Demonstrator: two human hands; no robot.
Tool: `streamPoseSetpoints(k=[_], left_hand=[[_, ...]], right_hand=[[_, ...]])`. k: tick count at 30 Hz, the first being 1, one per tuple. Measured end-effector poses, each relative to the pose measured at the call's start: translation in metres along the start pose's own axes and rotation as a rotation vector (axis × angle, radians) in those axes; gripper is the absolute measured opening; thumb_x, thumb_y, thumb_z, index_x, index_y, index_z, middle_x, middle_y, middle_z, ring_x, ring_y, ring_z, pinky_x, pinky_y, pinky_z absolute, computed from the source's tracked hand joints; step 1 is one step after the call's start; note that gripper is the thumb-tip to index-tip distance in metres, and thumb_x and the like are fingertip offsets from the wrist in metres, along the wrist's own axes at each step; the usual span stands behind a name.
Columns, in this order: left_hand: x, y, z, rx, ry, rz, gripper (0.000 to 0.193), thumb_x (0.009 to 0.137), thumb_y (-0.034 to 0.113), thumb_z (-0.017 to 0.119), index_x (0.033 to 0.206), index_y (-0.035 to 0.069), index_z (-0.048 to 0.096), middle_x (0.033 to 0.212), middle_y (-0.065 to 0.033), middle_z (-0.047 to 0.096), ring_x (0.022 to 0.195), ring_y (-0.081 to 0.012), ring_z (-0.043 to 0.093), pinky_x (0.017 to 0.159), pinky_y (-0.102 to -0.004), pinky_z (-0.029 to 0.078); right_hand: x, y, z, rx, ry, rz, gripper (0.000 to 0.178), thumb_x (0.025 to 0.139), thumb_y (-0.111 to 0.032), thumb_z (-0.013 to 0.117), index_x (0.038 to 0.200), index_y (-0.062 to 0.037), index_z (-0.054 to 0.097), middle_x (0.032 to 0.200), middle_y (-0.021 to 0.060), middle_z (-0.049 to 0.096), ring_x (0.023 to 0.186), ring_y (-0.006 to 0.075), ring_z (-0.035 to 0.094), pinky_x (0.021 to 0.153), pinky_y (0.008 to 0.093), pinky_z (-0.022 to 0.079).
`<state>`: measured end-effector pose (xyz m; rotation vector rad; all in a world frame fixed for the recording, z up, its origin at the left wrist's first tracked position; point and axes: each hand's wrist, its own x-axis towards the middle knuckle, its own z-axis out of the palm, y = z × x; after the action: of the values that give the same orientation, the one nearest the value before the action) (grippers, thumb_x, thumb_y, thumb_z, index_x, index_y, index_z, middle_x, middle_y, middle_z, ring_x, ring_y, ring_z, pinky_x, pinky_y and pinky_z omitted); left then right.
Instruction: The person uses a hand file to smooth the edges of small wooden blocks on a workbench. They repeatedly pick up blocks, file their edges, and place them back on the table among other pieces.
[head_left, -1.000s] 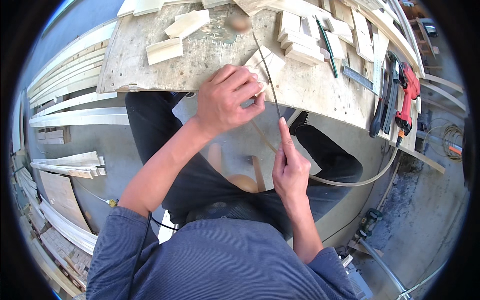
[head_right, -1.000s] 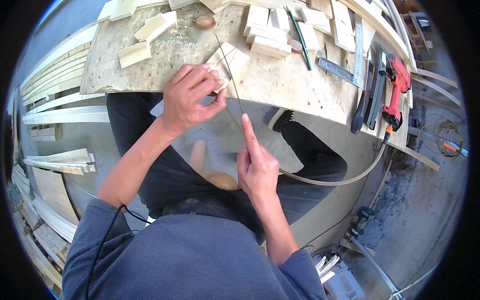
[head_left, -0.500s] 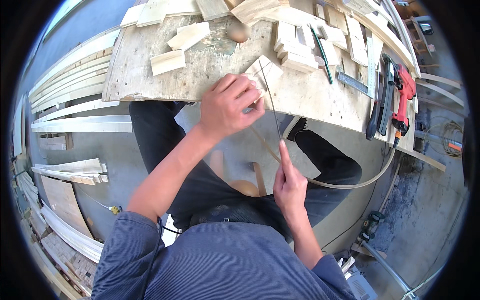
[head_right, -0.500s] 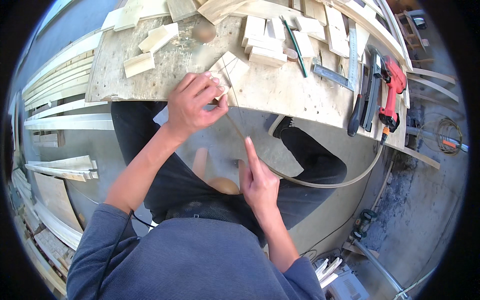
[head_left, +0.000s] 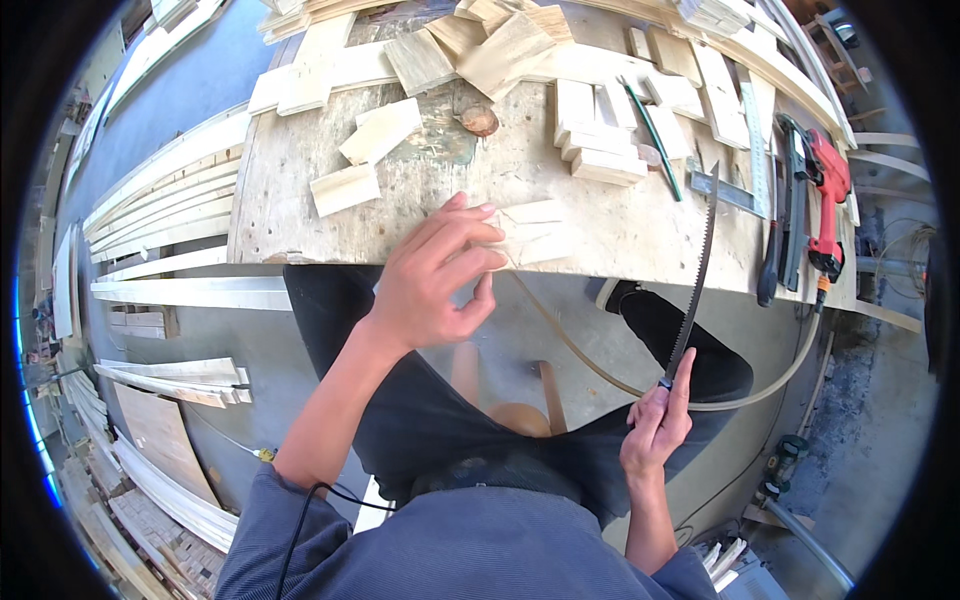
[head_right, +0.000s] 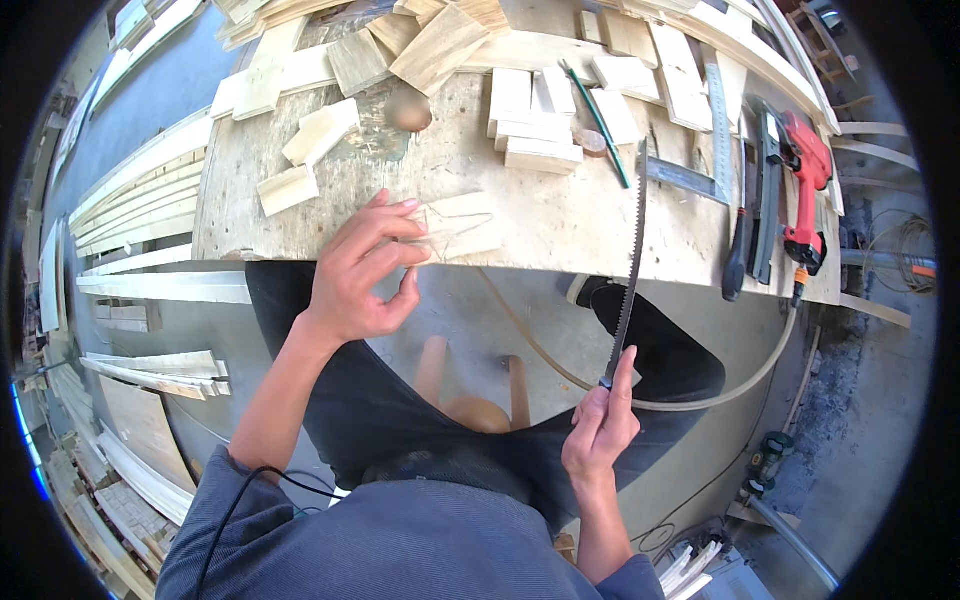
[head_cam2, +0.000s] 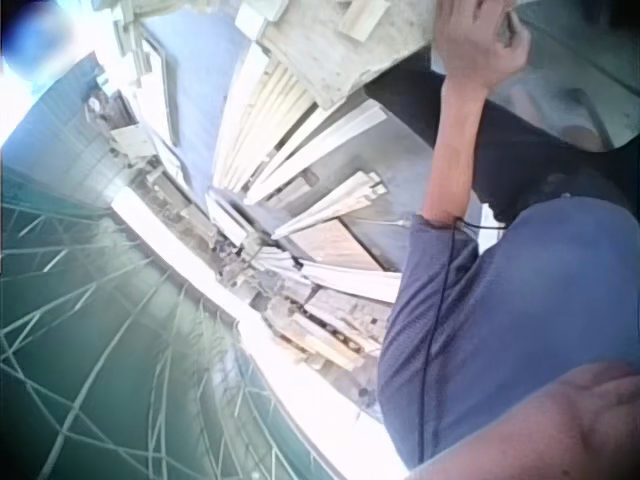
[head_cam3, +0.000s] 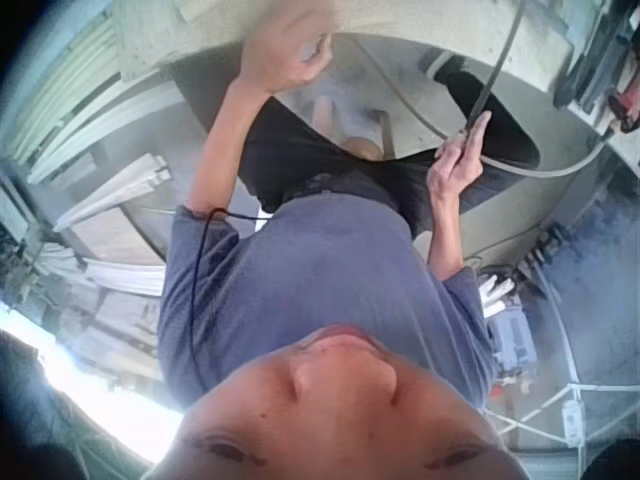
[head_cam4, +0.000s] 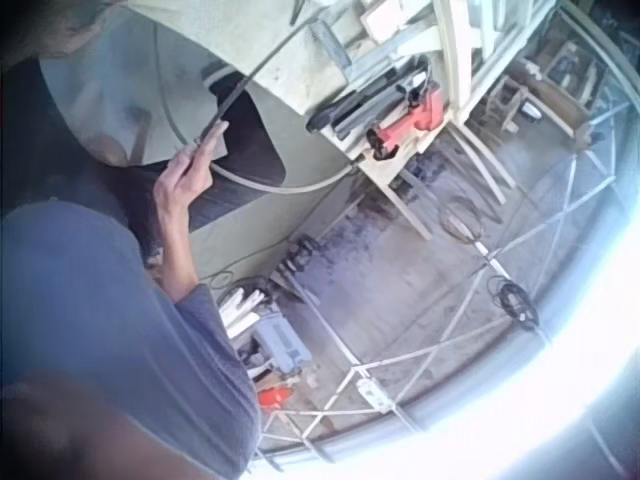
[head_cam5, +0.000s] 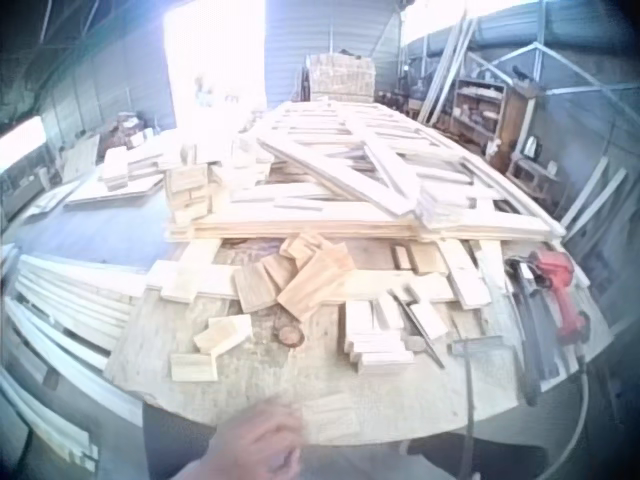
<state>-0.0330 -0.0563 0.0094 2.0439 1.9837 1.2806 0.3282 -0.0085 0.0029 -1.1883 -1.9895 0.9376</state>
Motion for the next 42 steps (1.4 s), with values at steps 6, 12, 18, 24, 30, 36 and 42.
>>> streamPoseSetpoints(k=[6, 12, 18, 24, 30, 36, 42], left_hand=[[0.006, 0.002, -0.015, 0.027, -0.058, -0.135, 0.032, 0.079, 0.018, 0.091, 0.105, 0.012, 0.074, 0.128, -0.0059, 0.071, 0.129, -0.0338, 0.07, 0.12, -0.0522, 0.053], [0.02, -0.01, -0.014, 0.029, -0.171, -0.15, 0.042, 0.077, 0.021, 0.097, 0.111, 0.01, 0.074, 0.135, -0.0084, 0.073, 0.122, -0.0364, 0.068, 0.107, -0.052, 0.053], [0.035, -0.016, -0.031, -0.021, -0.267, -0.095, 0.032, 0.082, 0.008, 0.084, 0.113, 0.009, 0.076, 0.145, -0.0076, 0.073, 0.126, -0.0376, 0.068, 0.112, -0.0559, 0.05], [0.036, -0.02, -0.011, 0.108, -0.064, -0.144, 0.025, 0.087, 0.009, 0.082, 0.111, 0.007, 0.076, 0.136, -0.0119, 0.07, 0.122, -0.038, 0.068, 0.108, -0.0531, 0.052], [0.017, 0.014, -0.003, 0.103, -0.034, -0.205, 0.023, 0.088, 0.025, 0.091, 0.1, 0.011, 0.077, 0.125, -0.0064, 0.072, 0.122, -0.0328, 0.07, 0.117, -0.0527, 0.051], [0.009, -0.012, 0.006, 0.048, 0.052, 0.011, 0.016, 0.086, 0.013, 0.093, 0.092, 0.009, 0.079, 0.108, -0.0036, 0.078, 0.118, -0.0299, 0.078, 0.116, -0.049, 0.059], [0.006, -0.015, 0.012, 0.041, 0.103, 0.065, 0.017, 0.084, 0.009, 0.094, 0.092, 0.007, 0.079, 0.106, -0.0049, 0.079, 0.114, -0.0296, 0.079, 0.106, -0.0454, 0.065]], right_hand=[[0.019, -0.003, 0.014, 0.017, -0.127, 0.01, 0.068, 0.107, 0.003, 0.05, 0.175, 0.004, 0.041, 0.07, -0.0006, 0.053, 0.059, 0.0062, 0.047, 0.058, 0.0249, 0.044], [0.039, -0.006, 0.017, 0.026, -0.186, 0.05, 0.065, 0.107, 0.003, 0.053, 0.171, 0.0049, 0.047, 0.078, 0.005, 0.06, 0.062, 0.0085, 0.052, 0.062, 0.0257, 0.045], [0.039, -0.013, 0.021, 0.01, -0.199, 0.028, 0.061, 0.106, 0.004, 0.057, 0.167, 0.0043, 0.053, 0.127, 0.0235, 0.078, 0.072, 0.0158, 0.063, 0.074, 0.0293, 0.054], [0.045, -0.037, 0.039, -0.007, -0.307, -0.088, 0.063, 0.109, 0.006, 0.057, 0.171, -0.0073, 0.054, 0.085, 0.0133, 0.066, 0.066, 0.0133, 0.047, 0.066, 0.0265, 0.047], [0.066, -0.053, 0.047, -0.024, -0.369, -0.111, 0.062, 0.11, 0.006, 0.058, 0.17, -0.0101, 0.056, 0.102, 0.0205, 0.075, 0.068, 0.0171, 0.048, 0.07, 0.0274, 0.049], [0.078, -0.068, 0.062, -0.047, -0.427, -0.08, 0.062, 0.11, 0.005, 0.058, 0.169, -0.013, 0.057, 0.094, 0.0213, 0.068, 0.068, 0.0184, 0.047, 0.07, 0.0266, 0.048], [0.083, -0.074, 0.078, -0.078, -0.427, -0.095, 0.065, 0.108, 0.006, 0.06, 0.169, -0.0154, 0.058, 0.086, 0.0205, 0.065, 0.065, 0.0228, 0.052, 0.07, 0.0309, 0.051]])
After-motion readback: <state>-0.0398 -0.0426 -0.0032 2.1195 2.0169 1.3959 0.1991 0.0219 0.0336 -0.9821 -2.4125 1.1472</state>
